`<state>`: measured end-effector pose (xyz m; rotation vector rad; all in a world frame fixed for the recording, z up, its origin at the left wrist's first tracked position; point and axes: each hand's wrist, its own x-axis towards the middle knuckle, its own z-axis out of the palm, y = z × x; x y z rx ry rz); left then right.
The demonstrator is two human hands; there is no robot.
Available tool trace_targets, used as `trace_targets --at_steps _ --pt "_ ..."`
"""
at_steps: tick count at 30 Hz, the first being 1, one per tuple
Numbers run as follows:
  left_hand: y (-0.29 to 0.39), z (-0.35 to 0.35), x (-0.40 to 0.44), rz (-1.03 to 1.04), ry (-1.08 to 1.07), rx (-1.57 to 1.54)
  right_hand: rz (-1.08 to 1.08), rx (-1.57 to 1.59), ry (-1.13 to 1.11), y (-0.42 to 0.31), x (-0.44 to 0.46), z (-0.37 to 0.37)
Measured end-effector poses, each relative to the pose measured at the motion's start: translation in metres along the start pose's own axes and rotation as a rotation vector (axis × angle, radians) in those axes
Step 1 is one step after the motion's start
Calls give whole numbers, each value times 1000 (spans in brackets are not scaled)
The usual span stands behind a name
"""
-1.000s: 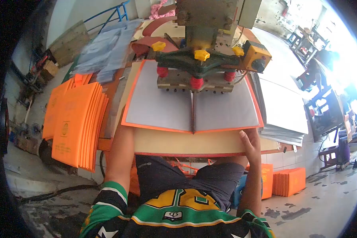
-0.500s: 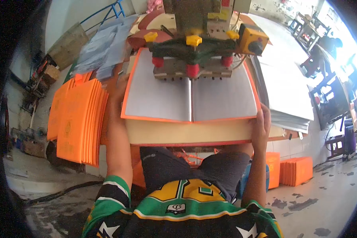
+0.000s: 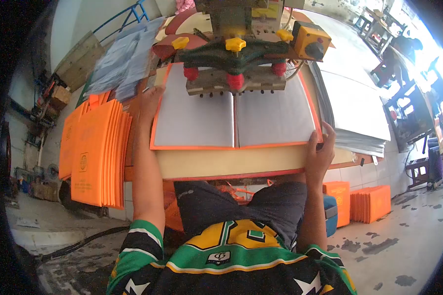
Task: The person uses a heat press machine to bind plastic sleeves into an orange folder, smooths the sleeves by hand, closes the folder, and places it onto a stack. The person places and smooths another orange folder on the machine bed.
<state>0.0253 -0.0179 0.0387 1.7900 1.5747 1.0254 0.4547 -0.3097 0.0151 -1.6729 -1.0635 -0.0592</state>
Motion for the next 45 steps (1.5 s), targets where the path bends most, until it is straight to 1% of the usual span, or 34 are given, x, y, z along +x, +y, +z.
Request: trace_targets --at_steps 1,5,7,11,13,14,16,17,19,22,26,28,29,31,34,38,41,43,45 --pt "-20 6 8 75 -41 -211 72 -2 -18 -2 -1 -1" --pt "9 3 -9 13 -83 -134 108 -18 11 4 1 1" --pt "12 3 -10 -50 -125 -121 195 68 27 -2 2 1" --pt "-3 6 -2 -57 -178 -167 171 -2 26 8 4 1" --pt "-5 8 -3 -74 -171 -233 75 -53 36 24 4 4" --pt "-7 8 -2 -73 -168 -234 71 -51 36 25 4 3" --pt "-9 6 0 -104 -229 -259 36 -114 3 27 4 1" --pt "-6 5 -1 -102 -225 -260 32 -113 4 21 3 1" --pt "-1 1 -5 -128 -213 -192 107 -23 -9 8 3 0" --pt "-5 1 -7 -88 -197 -254 69 -39 3 9 3 0" --pt "-32 11 10 -93 -180 -276 59 -38 -1 10 2 0" --pt "-46 20 16 81 -37 -173 123 -15 -34 3 1 -1" --pt "-49 23 18 80 -34 -170 123 -12 -36 5 1 0" --pt "-55 30 23 93 25 -121 48 -20 -10 15 2 3" --pt "-46 29 17 114 54 -79 23 -41 -5 20 2 3" --pt "-43 26 16 109 49 -57 15 -39 -14 17 3 2" --pt "-43 25 15 85 14 -61 74 -70 -53 13 3 -1" --pt "-42 25 14 114 18 -107 -31 -76 -25 21 3 1" --pt "-45 25 17 112 16 -114 -30 -74 -24 19 3 2"
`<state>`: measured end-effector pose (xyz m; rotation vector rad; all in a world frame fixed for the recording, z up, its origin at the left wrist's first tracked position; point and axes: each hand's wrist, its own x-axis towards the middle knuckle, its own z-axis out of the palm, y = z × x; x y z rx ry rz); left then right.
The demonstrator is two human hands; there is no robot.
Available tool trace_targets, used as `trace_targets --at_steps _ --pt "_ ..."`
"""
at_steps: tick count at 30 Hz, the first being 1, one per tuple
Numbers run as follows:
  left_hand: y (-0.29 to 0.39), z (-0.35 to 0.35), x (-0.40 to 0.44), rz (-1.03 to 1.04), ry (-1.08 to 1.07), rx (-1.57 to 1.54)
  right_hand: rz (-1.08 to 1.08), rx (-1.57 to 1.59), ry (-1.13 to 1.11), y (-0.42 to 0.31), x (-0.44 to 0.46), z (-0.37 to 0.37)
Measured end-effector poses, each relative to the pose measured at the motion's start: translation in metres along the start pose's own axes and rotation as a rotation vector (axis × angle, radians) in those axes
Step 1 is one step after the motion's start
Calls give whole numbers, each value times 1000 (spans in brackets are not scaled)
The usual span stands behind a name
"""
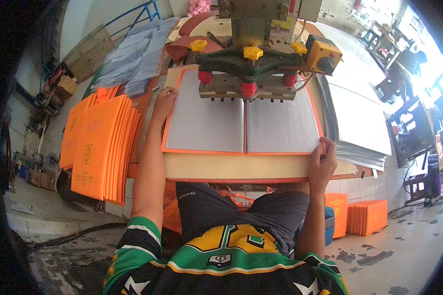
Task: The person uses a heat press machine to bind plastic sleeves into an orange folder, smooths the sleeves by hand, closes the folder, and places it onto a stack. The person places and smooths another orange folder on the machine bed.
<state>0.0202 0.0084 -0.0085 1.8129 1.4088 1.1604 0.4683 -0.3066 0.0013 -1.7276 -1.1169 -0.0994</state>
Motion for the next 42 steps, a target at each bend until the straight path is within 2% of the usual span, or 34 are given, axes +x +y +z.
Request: trace_targets --at_steps 8,10,16,41,42 --pt "3 0 0 -7 1 -57 61 28 -17 -9 0 -2" --pt "17 -2 -4 -109 -29 8 30 12 -9 -4 0 -1" --pt "32 -5 -11 -179 -95 -89 -3 -16 -4 1 0 0" --pt "25 -3 -7 -165 -115 -85 -33 -23 33 3 -1 2" --pt "26 -3 -7 -162 -122 -87 36 -3 4 -4 0 -1"
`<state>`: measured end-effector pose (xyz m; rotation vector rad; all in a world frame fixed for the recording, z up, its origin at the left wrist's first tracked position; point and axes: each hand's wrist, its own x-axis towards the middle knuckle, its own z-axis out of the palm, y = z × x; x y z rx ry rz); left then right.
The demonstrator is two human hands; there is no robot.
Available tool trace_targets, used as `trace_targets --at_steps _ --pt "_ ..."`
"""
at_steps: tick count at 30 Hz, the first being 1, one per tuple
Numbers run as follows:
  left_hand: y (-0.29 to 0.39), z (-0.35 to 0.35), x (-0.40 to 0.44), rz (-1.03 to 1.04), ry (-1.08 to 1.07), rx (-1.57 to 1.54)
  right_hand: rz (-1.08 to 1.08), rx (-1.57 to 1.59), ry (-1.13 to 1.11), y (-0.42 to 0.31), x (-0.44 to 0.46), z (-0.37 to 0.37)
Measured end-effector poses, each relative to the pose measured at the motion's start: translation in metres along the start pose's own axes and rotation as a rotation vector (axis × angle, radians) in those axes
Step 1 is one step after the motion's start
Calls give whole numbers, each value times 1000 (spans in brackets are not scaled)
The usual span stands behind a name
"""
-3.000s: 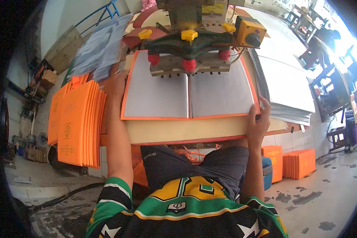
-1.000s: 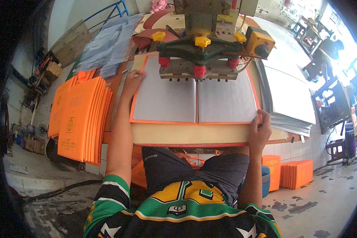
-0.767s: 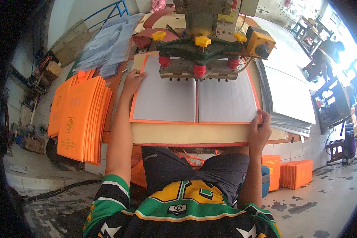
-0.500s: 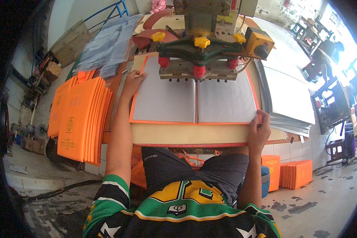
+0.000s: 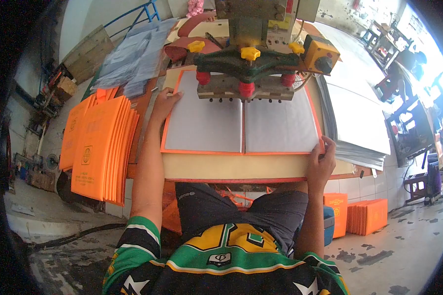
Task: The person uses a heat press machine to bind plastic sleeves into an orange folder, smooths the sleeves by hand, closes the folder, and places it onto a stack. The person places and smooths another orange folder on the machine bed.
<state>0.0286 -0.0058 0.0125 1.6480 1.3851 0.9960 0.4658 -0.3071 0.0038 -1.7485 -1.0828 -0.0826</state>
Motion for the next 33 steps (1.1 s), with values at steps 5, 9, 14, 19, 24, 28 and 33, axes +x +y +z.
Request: trace_targets --at_steps 5,9,14,19,24,28,33 --pt "-2 0 -1 20 -11 -7 79 18 -38 -2 -1 -1" --pt "4 1 -3 17 29 62 -50 -10 31 11 0 4" --pt "-2 1 1 16 40 73 -107 -10 60 11 0 5" --pt "-4 2 1 58 60 63 -4 -9 8 9 -1 2" --pt "-4 2 1 26 48 60 -9 12 -1 1 -1 0" --pt "-3 2 0 26 34 28 13 7 -42 1 0 -1" --pt "-8 1 4 27 26 69 25 -2 -32 -5 -2 -1"
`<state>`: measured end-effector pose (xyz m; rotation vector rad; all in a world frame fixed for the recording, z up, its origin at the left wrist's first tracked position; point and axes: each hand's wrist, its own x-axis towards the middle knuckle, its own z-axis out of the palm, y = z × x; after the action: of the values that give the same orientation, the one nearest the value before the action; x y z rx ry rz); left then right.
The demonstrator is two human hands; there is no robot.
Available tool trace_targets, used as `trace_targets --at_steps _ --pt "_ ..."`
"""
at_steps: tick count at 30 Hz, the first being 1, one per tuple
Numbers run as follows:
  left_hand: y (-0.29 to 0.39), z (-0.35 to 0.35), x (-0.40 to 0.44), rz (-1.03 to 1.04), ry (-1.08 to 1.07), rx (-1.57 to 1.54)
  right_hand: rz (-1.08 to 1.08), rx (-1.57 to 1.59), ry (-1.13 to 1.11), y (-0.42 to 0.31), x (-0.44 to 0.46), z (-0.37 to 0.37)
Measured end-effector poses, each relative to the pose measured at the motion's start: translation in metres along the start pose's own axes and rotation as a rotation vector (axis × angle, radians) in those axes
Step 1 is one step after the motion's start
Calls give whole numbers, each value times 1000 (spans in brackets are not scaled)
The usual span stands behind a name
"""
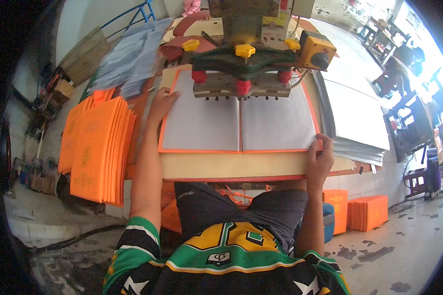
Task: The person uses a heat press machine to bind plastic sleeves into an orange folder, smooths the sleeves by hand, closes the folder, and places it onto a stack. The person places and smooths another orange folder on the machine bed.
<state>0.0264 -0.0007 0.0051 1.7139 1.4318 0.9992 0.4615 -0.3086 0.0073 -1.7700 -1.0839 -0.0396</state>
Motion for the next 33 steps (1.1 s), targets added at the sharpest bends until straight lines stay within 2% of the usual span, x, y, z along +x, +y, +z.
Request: trace_targets --at_steps 5,7,8,9,11,15,21,29,33 --pt "0 0 0 -7 -13 -57 -26 20 24 10 1 1" --pt "-2 0 0 42 51 79 -44 27 42 11 0 3" --pt "5 0 -2 49 49 74 50 53 -2 -2 0 -2" --pt "12 -2 -5 8 32 75 47 51 6 0 1 -1" --pt "19 -1 -10 -34 10 74 -38 29 36 8 1 2" --pt "20 -1 -11 -20 29 62 -42 30 45 7 0 2" --pt "20 0 -10 -27 38 25 65 49 -9 -6 0 -2" --pt "7 1 -8 64 70 45 -73 -10 39 2 0 2" --pt "11 1 -8 10 65 59 56 10 -8 -15 0 -3"
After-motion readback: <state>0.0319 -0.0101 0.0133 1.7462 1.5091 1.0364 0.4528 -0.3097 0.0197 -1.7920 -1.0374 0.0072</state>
